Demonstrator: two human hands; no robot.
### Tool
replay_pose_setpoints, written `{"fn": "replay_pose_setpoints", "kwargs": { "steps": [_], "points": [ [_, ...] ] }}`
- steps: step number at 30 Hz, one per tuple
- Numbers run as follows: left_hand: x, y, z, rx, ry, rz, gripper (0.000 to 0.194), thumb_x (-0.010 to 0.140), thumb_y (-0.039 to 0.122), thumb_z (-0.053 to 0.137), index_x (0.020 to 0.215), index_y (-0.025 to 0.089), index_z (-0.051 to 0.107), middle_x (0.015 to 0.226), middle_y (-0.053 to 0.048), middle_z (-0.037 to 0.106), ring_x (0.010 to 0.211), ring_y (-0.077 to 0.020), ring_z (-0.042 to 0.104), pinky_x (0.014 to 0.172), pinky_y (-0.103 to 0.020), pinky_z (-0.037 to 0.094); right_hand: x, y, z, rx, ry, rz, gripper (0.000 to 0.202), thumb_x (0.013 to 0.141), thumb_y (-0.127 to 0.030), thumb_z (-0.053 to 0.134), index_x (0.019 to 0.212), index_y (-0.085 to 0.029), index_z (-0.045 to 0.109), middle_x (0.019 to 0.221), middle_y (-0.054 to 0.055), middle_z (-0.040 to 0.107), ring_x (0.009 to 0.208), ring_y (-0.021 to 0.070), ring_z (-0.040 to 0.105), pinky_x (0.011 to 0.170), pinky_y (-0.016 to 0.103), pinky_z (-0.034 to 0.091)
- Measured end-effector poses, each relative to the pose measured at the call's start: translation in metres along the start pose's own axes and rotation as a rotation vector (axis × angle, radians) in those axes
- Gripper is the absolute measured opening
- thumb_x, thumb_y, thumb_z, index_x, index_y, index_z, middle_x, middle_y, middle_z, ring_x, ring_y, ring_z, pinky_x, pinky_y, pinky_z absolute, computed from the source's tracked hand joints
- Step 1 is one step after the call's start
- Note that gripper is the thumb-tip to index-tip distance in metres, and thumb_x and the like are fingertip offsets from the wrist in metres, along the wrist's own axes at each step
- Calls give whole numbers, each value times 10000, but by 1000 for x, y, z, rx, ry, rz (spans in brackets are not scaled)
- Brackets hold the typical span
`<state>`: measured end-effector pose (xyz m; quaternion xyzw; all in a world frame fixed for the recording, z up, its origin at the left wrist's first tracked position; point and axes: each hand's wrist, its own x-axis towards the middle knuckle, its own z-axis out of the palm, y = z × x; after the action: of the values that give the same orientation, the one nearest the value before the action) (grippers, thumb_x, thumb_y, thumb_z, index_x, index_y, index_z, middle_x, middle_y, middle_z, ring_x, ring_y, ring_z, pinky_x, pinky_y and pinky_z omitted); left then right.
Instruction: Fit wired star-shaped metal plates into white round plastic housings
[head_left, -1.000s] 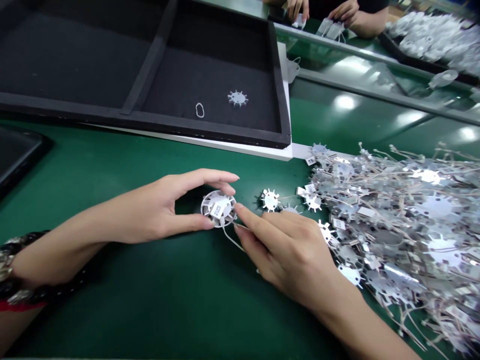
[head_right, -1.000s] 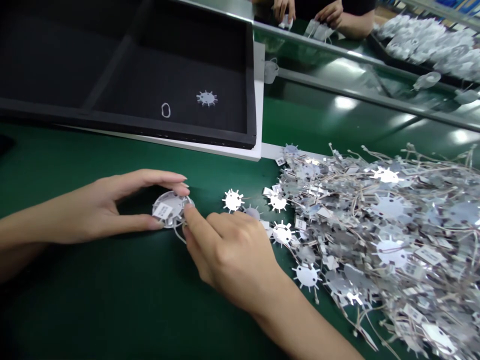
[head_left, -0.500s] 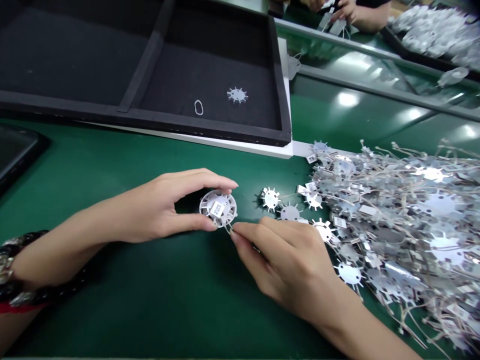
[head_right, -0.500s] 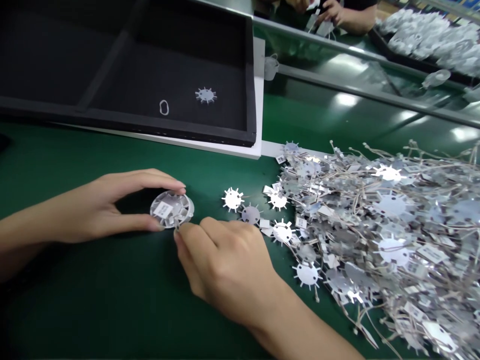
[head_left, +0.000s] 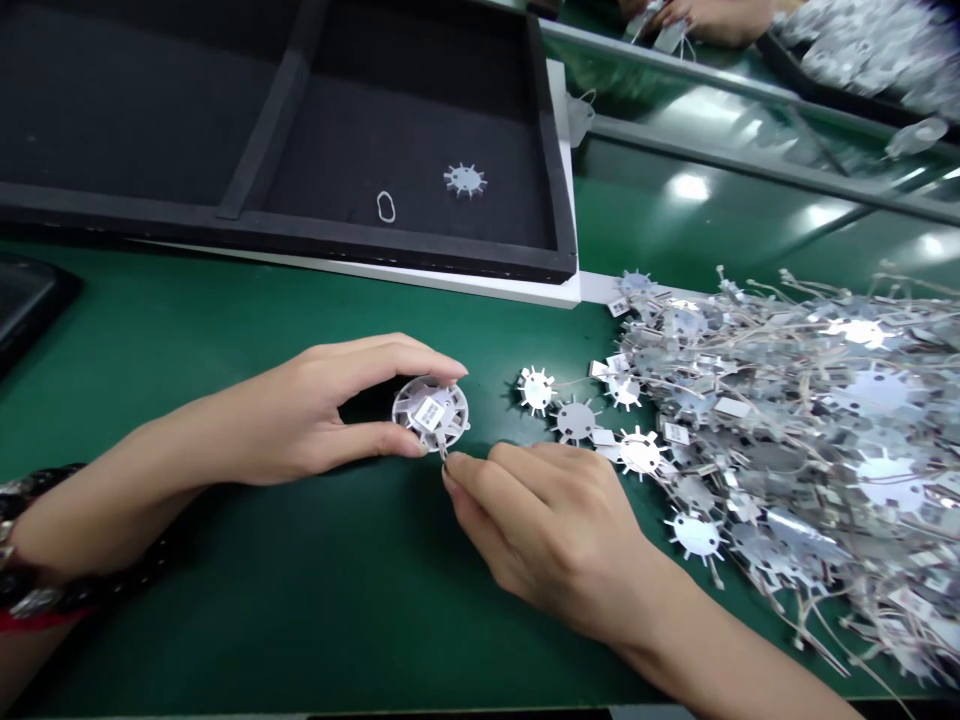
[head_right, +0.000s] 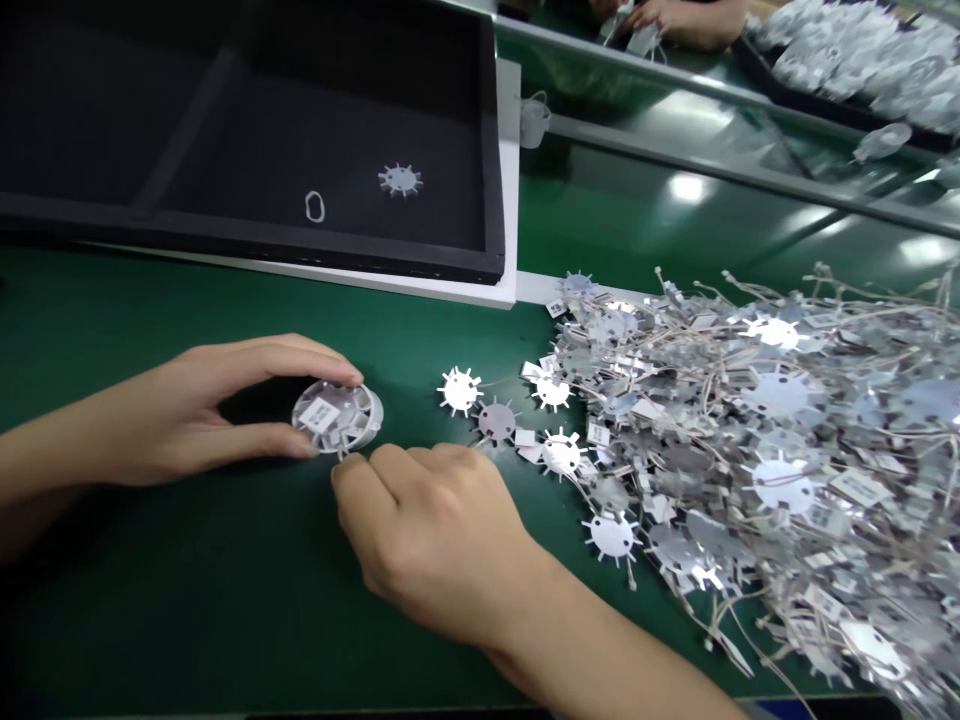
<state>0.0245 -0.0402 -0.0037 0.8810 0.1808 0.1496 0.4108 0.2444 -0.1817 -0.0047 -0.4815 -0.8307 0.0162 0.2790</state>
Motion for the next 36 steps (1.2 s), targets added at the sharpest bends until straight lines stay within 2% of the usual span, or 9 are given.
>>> {"fn": "replay_pose_setpoints", "kwargs": {
  "steps": [6,13,17,20,23,26,29,32,36],
  "points": [
    [-1,2,0,15,-29,17,398,1053,399,700,1444,357,641,1365,-37,716,1225,-251,695,1057,-324,567,0,1,0,-68,-53,17,373,1037,-86,538,684,-185,605,568,-38,494,479,113,360,494,327,232],
    [-4,2,1,87,-74,14,365,1062,370,669,1424,404,635,1349,-6,647,1190,-198,675,1055,-255,541,-2,2,4,-63,-56,14,377,1056,-93,527,704,-188,621,568,-39,500,488,123,366,515,324,232],
    [-4,-2,1,46,-88,-12,356,1050,397,690,1402,418,637,1413,12,657,1288,-223,664,1094,-277,547,-2,3,4,-57,-73,20,368,1042,-91,546,697,-184,634,573,-35,507,489,130,382,514,328,247],
    [-4,-4,1,15,-116,-29,359,1056,411,681,1408,431,609,1491,33,658,1394,-238,627,1181,-342,523,-2,4,3,-61,-80,24,361,1036,-93,547,701,-187,641,574,-33,513,496,134,393,517,326,247],
    [-3,-3,2,4,-118,-51,348,1061,472,668,1398,426,593,1517,43,672,1497,-273,559,1321,-511,384,-1,4,2,-61,-95,27,364,1036,-95,538,703,-193,645,566,-36,505,495,137,380,523,324,243],
    [-1,-1,3,-24,-119,-76,334,1041,518,684,1340,387,616,1470,34,712,1492,-298,570,1357,-625,271,-1,5,1,-54,-97,25,364,1029,-93,543,694,-191,647,562,-36,499,493,139,371,523,324,248],
    [-1,-1,3,-28,-138,-111,362,1006,543,725,1308,367,634,1425,30,731,1459,-291,602,1361,-630,255,-1,6,1,-51,-98,18,357,1026,-101,552,695,-184,655,563,-34,503,493,139,379,522,327,250],
    [-3,-4,0,1,-168,-145,407,978,598,739,1319,401,633,1422,45,723,1500,-309,554,1351,-659,257,-2,6,0,-48,-106,21,357,1024,-107,563,688,-182,656,564,-34,509,494,138,389,527,328,255],
    [-7,-8,-2,83,-184,-144,552,916,689,763,1393,476,585,1461,50,697,1594,-400,406,1257,-731,391,-2,7,0,-49,-103,20,335,1014,-107,578,703,-177,681,567,-33,526,490,141,398,522,332,261]
  ]
}}
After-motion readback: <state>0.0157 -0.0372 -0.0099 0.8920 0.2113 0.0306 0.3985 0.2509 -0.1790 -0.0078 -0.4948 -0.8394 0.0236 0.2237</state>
